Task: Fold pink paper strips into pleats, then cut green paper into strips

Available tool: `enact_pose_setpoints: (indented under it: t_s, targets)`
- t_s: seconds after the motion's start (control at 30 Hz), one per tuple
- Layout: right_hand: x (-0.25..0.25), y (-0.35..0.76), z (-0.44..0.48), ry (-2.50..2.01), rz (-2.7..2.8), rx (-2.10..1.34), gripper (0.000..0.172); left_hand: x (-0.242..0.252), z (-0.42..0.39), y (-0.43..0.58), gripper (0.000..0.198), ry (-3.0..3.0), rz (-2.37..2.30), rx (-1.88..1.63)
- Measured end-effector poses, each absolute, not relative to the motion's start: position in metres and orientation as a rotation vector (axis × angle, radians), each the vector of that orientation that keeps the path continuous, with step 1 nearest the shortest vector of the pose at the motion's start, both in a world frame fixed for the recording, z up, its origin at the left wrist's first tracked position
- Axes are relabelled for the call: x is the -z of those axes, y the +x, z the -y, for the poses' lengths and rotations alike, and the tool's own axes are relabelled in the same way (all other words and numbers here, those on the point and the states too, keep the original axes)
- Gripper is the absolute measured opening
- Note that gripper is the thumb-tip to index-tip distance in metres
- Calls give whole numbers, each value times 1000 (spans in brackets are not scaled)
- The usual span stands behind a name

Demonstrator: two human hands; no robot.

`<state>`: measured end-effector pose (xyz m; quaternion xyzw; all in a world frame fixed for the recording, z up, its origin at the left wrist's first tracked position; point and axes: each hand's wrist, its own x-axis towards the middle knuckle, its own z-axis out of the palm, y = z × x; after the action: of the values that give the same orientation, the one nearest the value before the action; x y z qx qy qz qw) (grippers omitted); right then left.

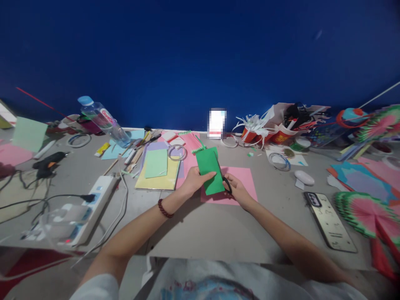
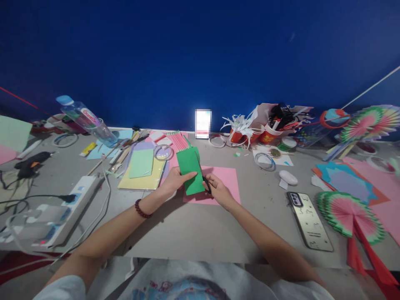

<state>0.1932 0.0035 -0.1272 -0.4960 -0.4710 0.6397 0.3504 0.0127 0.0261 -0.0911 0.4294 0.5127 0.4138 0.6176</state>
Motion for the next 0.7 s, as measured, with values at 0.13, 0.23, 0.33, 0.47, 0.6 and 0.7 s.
enact_pose_setpoints:
  t_s: [0.13, 0.23, 0.33, 0.47, 0.6, 0.7]
  targets:
    - [128, 194, -3, -1285, 1193, -1698, 52, 95, -27, 12, 32, 998, -1162, -949]
    - [130, 193, -2, -1259, 1185, -1707, 53, 99, -27, 12, 37, 1014, -1116, -956]
    - [131, 193, -2, -1228, 1198, -1686, 53, 101, -25, 13, 38, 1047, -1104, -956]
    - [131, 193, -3, -1222, 1211, -1666, 54, 103, -24, 15, 35, 1077, -1133, -936]
    - [130, 193, -2, -1212, 1218, -1659, 54, 107, -24, 16, 31, 1103, -1139, -924]
    - [129, 192, -2, -1214, 1236, -1646, 52, 107, -24, 17, 30, 1084, -1138, -936]
